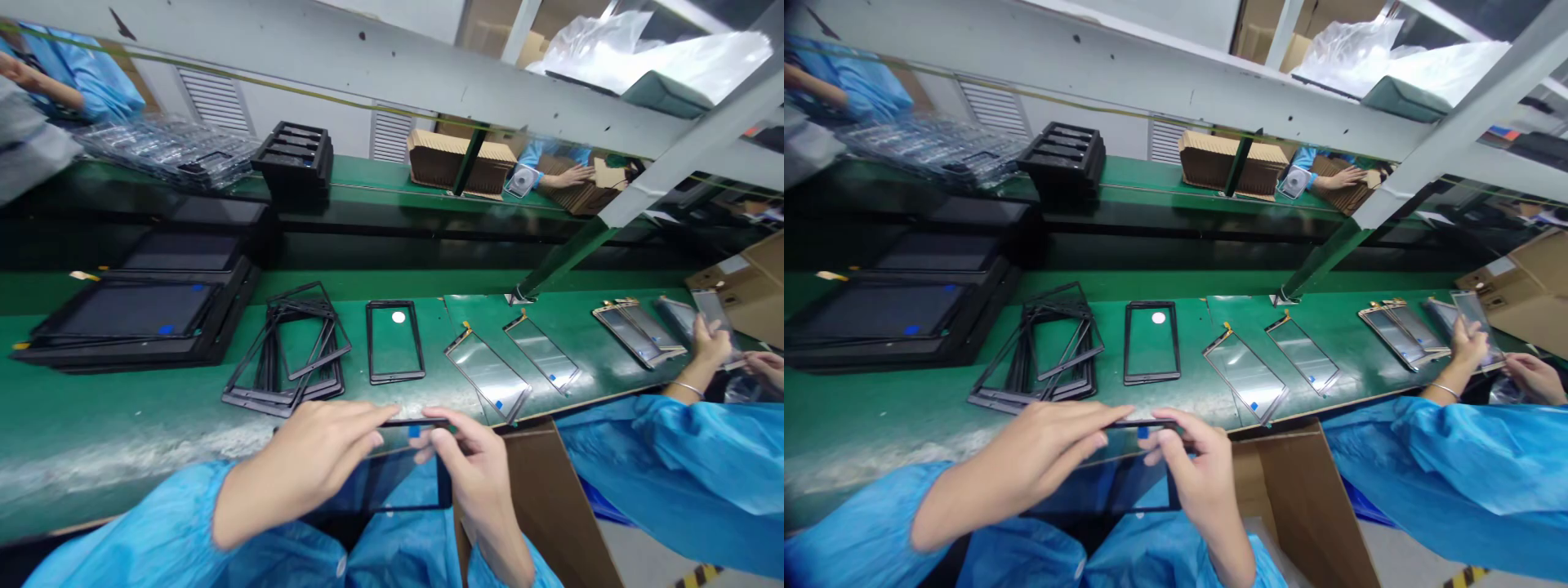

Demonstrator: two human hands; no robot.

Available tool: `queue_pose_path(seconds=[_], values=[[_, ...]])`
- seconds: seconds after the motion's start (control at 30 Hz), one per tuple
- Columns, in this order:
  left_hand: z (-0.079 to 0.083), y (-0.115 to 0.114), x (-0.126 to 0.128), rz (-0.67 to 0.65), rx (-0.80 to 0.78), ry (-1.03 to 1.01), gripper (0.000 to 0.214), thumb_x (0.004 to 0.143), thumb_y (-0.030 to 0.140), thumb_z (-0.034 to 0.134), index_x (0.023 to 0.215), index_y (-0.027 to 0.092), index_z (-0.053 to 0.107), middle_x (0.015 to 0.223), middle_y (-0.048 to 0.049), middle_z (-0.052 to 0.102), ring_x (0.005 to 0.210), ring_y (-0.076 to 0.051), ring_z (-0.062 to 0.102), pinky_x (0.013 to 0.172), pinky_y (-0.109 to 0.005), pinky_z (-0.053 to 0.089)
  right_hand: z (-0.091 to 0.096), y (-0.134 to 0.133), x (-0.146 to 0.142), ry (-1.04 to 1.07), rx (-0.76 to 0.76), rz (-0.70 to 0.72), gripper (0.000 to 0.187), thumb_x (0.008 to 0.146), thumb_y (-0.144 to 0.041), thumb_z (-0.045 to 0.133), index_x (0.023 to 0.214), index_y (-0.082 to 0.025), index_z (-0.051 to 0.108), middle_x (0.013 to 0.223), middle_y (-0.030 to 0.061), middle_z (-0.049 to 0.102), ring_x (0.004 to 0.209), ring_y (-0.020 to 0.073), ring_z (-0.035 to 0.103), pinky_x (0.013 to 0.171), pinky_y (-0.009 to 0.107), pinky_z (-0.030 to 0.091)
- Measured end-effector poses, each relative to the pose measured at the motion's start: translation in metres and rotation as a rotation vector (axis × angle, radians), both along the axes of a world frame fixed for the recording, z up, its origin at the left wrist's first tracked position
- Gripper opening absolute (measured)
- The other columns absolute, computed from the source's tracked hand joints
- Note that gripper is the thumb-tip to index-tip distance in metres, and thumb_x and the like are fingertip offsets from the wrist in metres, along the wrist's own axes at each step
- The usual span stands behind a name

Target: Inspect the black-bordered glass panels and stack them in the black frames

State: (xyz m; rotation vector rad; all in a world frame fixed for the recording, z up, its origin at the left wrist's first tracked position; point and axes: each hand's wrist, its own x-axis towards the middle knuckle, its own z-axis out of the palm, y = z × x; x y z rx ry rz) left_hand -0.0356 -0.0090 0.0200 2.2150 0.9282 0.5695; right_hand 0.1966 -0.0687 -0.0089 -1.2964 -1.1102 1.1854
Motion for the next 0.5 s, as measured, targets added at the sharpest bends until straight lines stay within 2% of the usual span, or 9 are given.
queue_pose_path(seconds=[0.07,0.13,0.2,0.27,0.37,0.5], values=[[-0.001,-0.004,0.006,-0.012,-0.2,-0.068,0.039,0.109,0.032,0.05,0.14,0.032,0.074,0.104,-0.0047,0.086,0.087,-0.024,0.082,0.084,-0.031,0.06,0.002,0.007,-0.005,0.081,-0.017,0.146,0.043,0.092,-0.054,0.079,0.127,-0.028,0.081,0.076,0.0037,0.084,0.069,0.0253,0.083,0.073,0.037,0.068],[-0.006,-0.007,0.009,0.094,-0.421,-0.191,0.04,0.11,0.039,0.049,0.14,0.03,0.074,0.096,-0.0042,0.085,0.072,-0.021,0.08,0.073,-0.029,0.061,0.0,0.012,-0.006,0.206,-0.087,0.18,0.054,0.094,-0.06,0.074,0.137,-0.027,0.075,0.085,0.0064,0.086,0.077,0.0271,0.084,0.079,0.042,0.068],[-0.013,-0.009,0.008,0.258,-0.627,-0.349,0.042,0.108,0.047,0.053,0.138,0.025,0.074,0.103,-0.0076,0.085,0.073,-0.022,0.081,0.065,-0.028,0.062,-0.008,0.017,-0.003,0.288,-0.148,0.119,0.054,0.098,-0.065,0.067,0.131,-0.024,0.079,0.096,0.0114,0.087,0.081,0.0288,0.084,0.08,0.043,0.067],[-0.02,-0.011,0.006,0.384,-0.769,-0.502,0.048,0.103,0.055,0.061,0.133,0.02,0.073,0.113,-0.0133,0.084,0.078,-0.024,0.083,0.061,-0.028,0.063,-0.018,0.02,0.001,0.294,-0.14,0.052,0.051,0.097,-0.067,0.066,0.113,-0.023,0.086,0.094,0.0131,0.087,0.078,0.0301,0.084,0.075,0.041,0.067],[-0.021,-0.014,0.004,0.474,-0.85,-0.605,0.058,0.092,0.062,0.074,0.126,0.015,0.073,0.117,-0.0198,0.083,0.079,-0.027,0.084,0.059,-0.03,0.065,-0.029,0.023,0.003,0.272,-0.115,0.011,0.048,0.094,-0.067,0.069,0.102,-0.024,0.088,0.085,0.0116,0.086,0.071,0.031,0.083,0.07,0.04,0.066],[-0.014,-0.017,0.005,0.499,-0.881,-0.633,0.064,0.085,0.065,0.081,0.122,0.014,0.071,0.112,-0.0215,0.084,0.077,-0.027,0.084,0.058,-0.03,0.066,-0.024,0.022,0.0,0.223,-0.106,0.033,0.052,0.096,-0.067,0.066,0.097,-0.02,0.088,0.083,0.0115,0.086,0.063,0.029,0.08,0.067,0.039,0.065]])
